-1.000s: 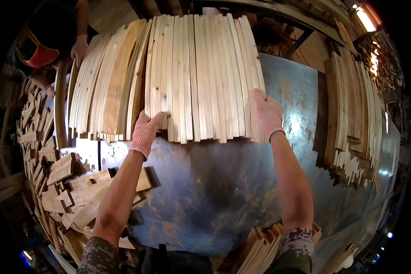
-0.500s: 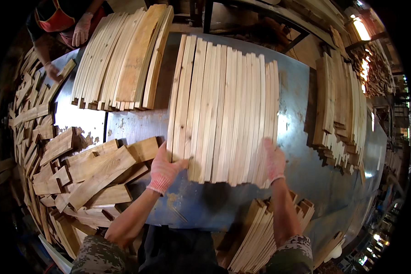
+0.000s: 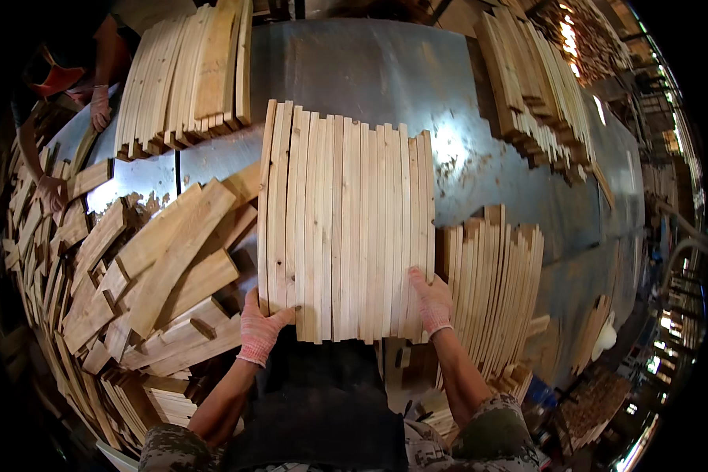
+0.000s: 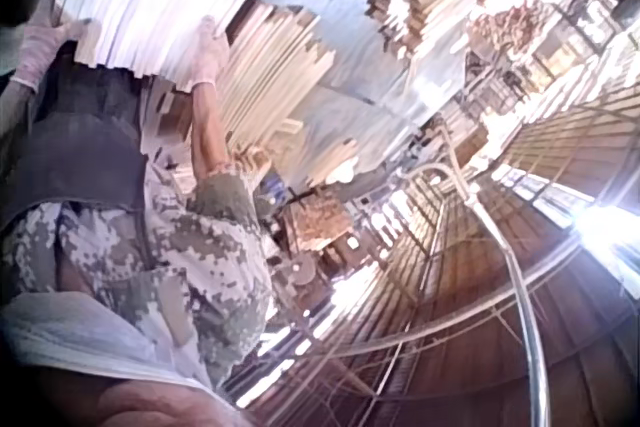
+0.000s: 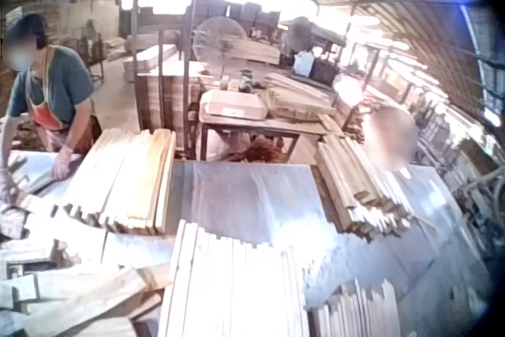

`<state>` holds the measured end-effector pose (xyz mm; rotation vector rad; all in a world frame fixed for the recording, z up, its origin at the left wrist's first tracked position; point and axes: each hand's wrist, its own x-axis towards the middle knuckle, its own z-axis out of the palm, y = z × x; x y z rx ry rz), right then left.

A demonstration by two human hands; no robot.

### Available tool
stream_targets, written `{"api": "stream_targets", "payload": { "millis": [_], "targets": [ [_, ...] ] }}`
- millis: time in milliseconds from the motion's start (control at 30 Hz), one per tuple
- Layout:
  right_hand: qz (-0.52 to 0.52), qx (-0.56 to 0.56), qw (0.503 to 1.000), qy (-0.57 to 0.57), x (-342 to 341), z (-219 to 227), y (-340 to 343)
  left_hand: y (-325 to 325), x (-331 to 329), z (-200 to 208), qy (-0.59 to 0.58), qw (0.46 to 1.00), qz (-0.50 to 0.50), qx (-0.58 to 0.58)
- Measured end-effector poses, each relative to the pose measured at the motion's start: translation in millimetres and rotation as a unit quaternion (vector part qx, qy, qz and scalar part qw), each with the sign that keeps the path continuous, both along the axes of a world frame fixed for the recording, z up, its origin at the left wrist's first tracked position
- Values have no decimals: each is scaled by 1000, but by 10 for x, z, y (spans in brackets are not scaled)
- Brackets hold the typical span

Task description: The person repeatedly picks up stacks of light-colored wooden planks from a pile on the floor and places them onto a metal table or conveyor. They also move smaller stacks of planks between different areas on the table, organizing them into neat piles.

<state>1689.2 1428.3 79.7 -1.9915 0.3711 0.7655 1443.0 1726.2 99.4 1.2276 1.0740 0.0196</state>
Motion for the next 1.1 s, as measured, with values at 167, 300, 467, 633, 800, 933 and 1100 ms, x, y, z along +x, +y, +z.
{"api": "stream_targets", "payload": {
  "millis": [167, 300, 467, 633, 800, 933, 1100],
  "targets": [
    [-15, -43, 999, 10, -709, -132, -284, -55, -484, -91, 82, 984, -127, 93],
    [-39, -30, 999, 12, -808, -282, -343, -39, -578, -289, 116, 963, -217, 110],
    [-7, 28, 996, 81, -763, -213, -448, 22, -584, -434, 98, 955, -252, 118],
    [107, -162, 979, -54, -605, -12, -230, -358, -1034, -196, 83, 951, -51, 292],
    [308, -245, 869, -300, -172, 217, 511, -1173, -1369, -212, 87, 950, -158, -256],
    [425, -142, 833, -324, 404, 222, 1436, -1653, -973, -582, 57, 929, 30, -366],
    [444, -150, 779, -415, 1070, -165, 2470, -1916, -777, -767, 14, 891, 192, -411]
  ]
}}
